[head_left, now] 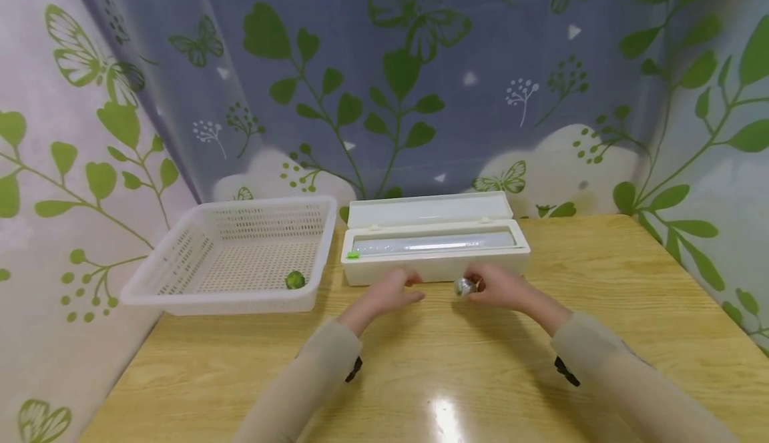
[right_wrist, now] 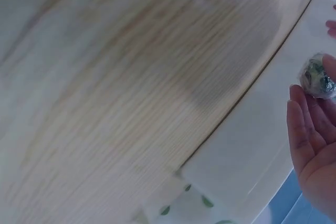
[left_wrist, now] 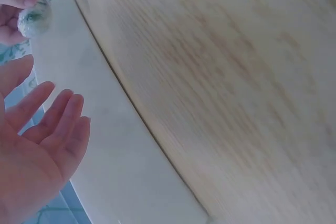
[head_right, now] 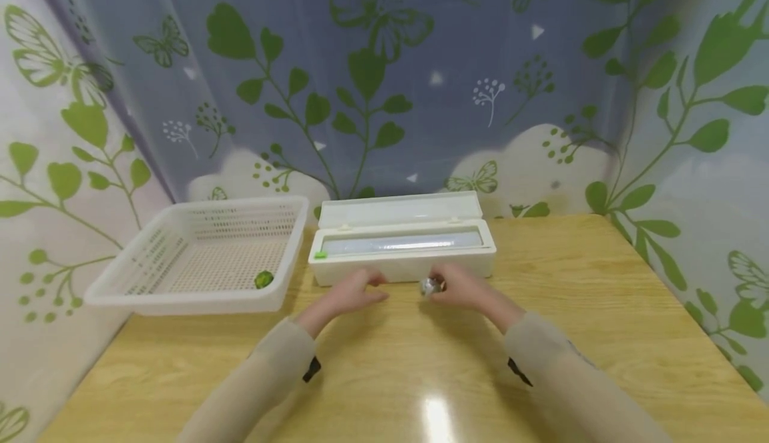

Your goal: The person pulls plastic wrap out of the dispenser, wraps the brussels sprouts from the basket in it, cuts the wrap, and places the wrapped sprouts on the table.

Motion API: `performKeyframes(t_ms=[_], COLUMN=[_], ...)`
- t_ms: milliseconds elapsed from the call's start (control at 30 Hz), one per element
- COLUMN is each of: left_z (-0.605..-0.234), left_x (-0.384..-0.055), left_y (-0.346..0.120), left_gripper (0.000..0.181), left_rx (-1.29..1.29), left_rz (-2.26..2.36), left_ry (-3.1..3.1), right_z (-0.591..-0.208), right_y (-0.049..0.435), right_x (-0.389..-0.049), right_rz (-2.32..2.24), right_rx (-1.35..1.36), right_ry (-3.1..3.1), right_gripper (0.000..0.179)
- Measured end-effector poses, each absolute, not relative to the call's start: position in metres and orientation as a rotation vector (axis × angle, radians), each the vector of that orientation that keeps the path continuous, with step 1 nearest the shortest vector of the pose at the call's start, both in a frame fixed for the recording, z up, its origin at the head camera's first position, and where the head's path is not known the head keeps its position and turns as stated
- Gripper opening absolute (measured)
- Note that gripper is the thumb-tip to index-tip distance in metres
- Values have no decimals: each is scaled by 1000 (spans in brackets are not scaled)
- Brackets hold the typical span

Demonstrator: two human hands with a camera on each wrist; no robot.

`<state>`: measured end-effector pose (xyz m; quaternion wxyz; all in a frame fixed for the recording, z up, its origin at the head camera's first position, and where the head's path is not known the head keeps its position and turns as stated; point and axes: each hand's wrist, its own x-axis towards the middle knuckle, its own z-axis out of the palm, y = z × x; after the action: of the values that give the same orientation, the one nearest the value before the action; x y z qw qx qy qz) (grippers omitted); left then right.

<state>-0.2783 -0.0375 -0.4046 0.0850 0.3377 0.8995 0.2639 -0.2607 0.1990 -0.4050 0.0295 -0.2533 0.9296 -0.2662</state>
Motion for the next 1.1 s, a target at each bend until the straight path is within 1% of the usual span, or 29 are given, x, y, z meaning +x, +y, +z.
performKeyframes(t_ms=[333,500,800,1100], left_z=[-405,-403,-397,-400], left_x=[-276,-273,-265,-262], left_y=[-51,-61,-80,-87], left_gripper=[29,28,28,29], left_rx=[1007,1016,961,934], left_rz=[787,793,708,695], left_ry=[2743,2760,2870,2893], right_z=[-405,-405,-400,-404], right_y=[231,255,302,327], right_x=[-256,-254,-248,-254], right_rz=[-873,-865,-749,-713], right_rx=[-704,-643,-506,-398], right_ry=[2885,2908,2972,2994], right_gripper=[20,19,27,33])
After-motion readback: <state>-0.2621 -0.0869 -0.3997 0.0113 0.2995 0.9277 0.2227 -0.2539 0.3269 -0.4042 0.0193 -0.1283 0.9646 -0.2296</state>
